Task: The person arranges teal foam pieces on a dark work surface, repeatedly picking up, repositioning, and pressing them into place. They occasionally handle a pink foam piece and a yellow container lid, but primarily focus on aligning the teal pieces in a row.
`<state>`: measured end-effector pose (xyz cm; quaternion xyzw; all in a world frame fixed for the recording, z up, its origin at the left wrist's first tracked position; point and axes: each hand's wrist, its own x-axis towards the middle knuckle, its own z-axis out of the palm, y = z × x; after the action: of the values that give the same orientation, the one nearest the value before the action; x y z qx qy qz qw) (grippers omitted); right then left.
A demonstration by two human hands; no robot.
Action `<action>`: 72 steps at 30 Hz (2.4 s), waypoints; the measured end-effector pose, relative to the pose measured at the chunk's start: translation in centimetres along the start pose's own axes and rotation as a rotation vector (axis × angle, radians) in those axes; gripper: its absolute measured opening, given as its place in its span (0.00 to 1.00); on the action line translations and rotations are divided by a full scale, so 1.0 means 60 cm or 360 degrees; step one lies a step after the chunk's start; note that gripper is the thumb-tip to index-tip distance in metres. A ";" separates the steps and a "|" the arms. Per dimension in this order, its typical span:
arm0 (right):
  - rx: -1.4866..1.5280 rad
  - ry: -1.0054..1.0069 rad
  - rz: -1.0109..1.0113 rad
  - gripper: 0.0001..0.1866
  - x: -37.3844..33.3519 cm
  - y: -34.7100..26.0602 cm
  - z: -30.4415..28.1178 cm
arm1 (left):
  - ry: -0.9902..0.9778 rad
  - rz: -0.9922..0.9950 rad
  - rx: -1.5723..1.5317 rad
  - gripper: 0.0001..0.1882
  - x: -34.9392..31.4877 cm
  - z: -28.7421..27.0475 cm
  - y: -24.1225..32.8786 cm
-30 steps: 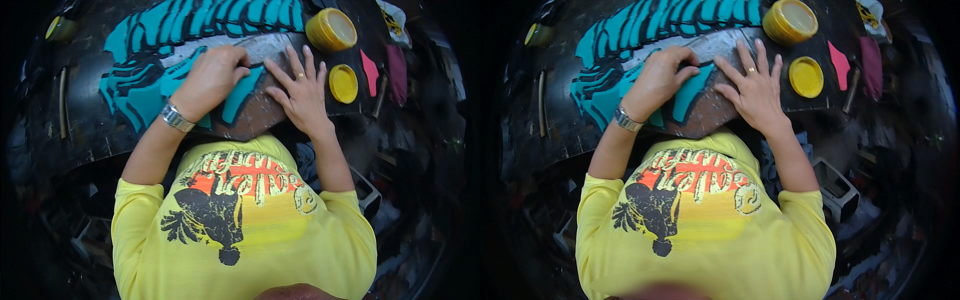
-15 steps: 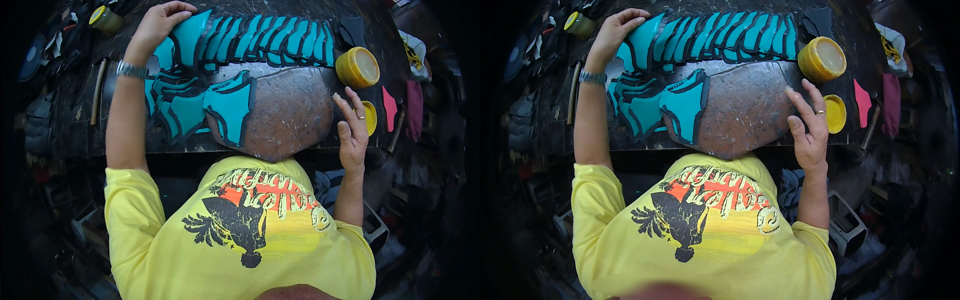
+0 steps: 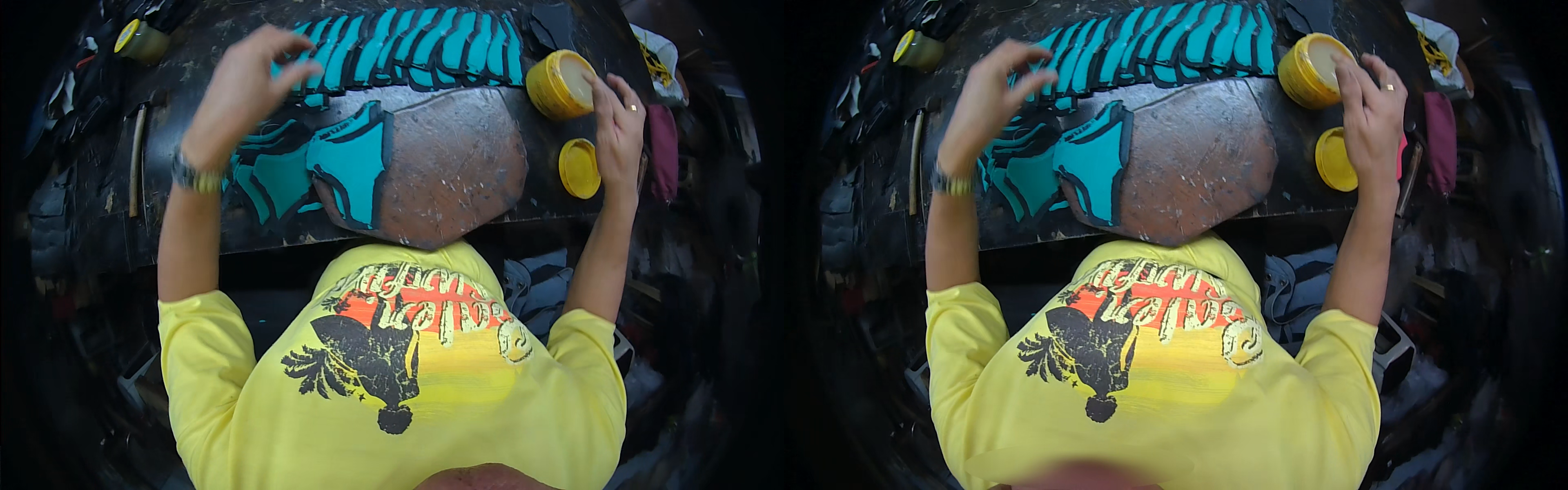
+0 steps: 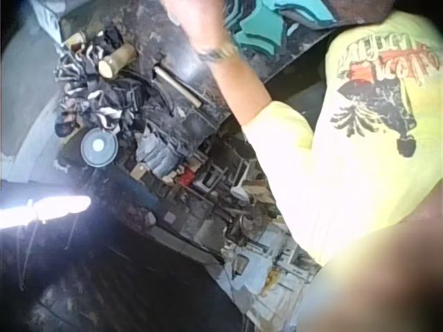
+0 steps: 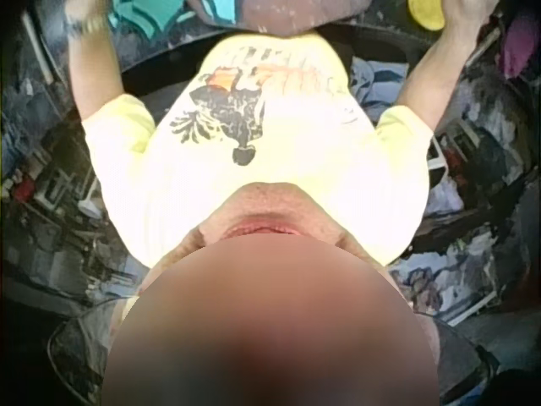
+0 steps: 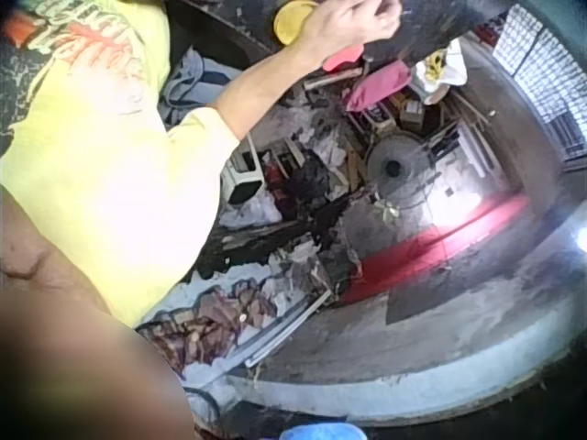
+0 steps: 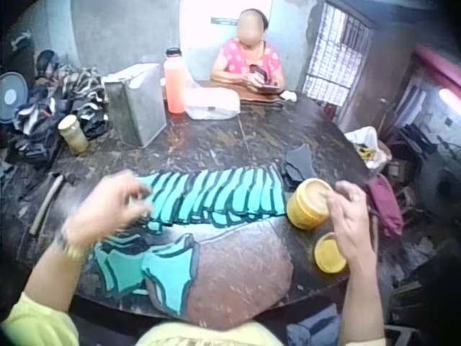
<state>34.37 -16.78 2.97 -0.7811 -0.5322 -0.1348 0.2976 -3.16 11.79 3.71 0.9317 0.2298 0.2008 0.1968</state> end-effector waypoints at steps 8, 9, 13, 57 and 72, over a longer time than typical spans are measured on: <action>-0.0286 0.0060 0.0003 0.25 0.029 0.025 0.015 | -0.0205 -0.0210 0.0174 0.32 -0.118 0.070 0.134; -0.0363 0.0123 -0.0010 0.25 0.024 0.016 0.016 | -0.0204 -0.0213 0.0139 0.31 -0.117 0.071 0.133; -0.0754 0.0090 -0.0063 0.25 -0.021 -0.022 0.008 | -0.0220 -0.0286 -0.0045 0.29 -0.110 0.072 0.132; 0.0117 -0.1058 -0.0470 0.25 -0.152 -0.157 0.054 | -0.0167 -0.0093 -0.0482 0.12 -0.032 0.180 0.187; 0.0982 -0.0195 0.0065 0.18 -0.126 -0.117 0.049 | 0.0046 -0.0504 -0.0290 0.15 0.039 -0.001 -0.205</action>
<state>24.65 -18.86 -1.10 -0.6710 -0.5492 0.0865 0.4906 -5.56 23.05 -1.21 0.8592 0.3572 0.2008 0.3064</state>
